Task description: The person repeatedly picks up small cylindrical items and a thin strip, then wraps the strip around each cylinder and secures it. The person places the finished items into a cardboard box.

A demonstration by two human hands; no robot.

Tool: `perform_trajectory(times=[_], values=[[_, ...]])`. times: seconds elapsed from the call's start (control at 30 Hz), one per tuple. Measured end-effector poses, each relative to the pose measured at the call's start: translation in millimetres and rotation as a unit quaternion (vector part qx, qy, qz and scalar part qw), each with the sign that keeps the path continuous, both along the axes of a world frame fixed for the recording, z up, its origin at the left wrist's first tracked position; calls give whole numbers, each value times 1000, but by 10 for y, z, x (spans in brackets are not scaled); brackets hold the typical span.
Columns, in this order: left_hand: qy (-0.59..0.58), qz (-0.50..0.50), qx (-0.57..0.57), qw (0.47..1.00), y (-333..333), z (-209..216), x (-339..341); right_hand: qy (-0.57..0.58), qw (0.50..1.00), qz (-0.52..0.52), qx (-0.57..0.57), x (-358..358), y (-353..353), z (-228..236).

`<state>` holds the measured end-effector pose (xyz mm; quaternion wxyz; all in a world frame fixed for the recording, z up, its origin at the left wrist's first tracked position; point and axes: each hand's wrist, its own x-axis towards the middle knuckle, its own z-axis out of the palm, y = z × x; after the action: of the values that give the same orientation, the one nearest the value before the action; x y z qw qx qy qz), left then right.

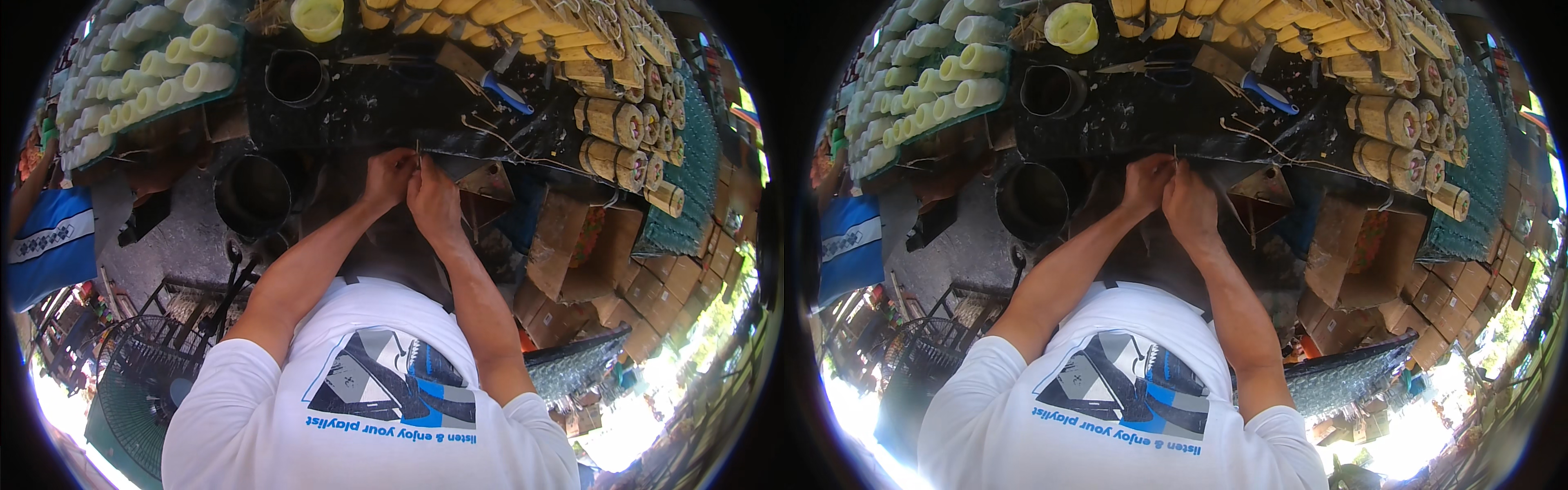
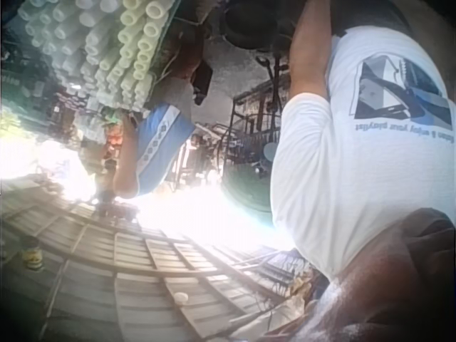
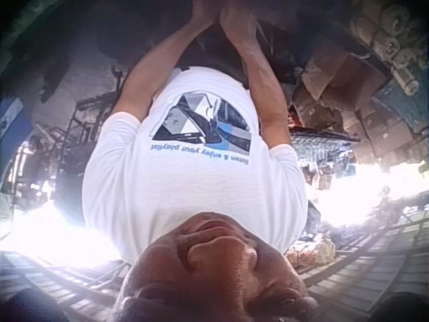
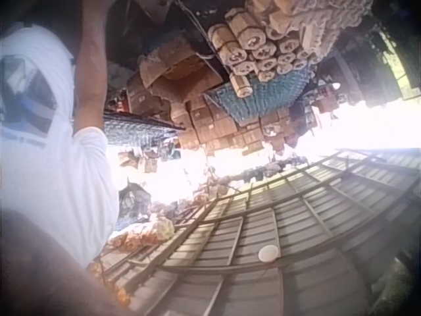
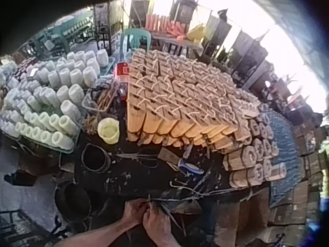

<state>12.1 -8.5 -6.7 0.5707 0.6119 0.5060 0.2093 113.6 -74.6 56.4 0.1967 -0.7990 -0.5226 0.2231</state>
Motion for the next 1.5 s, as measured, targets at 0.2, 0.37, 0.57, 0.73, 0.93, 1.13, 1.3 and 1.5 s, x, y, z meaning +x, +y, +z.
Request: perform_trajectory(times=[0.2,0.37,0.57,0.73,0.93,1.13,1.3,1.5], values=[[-1,1,4,1000,-10,-42,-8,-9,1000,2,-6,-11,4,-17],[0,2,-9,1000,20,42,10,5,1000,-7,-18,-15,15,16],[-2,0,22,1000,2,-26,-3,0,1000,-3,-3,-31,5,-1],[1,-2,22,1000,2,-14,6,7,1000,-3,-9,-16,-6,-17],[4,-2,30,1000,0,-44,7,3,1000,-1,-9,-18,1,-16],[-16,6,44,999,-16,-14,28,38,997,-25,-56,-37,83,89],[-27,-5,126,992,-7,-93,1,36,995,-34,-88,-68,129,190],[-89,-13,208,974,-8,-224,-23,40,995,-47,-73,-112,198,143]])
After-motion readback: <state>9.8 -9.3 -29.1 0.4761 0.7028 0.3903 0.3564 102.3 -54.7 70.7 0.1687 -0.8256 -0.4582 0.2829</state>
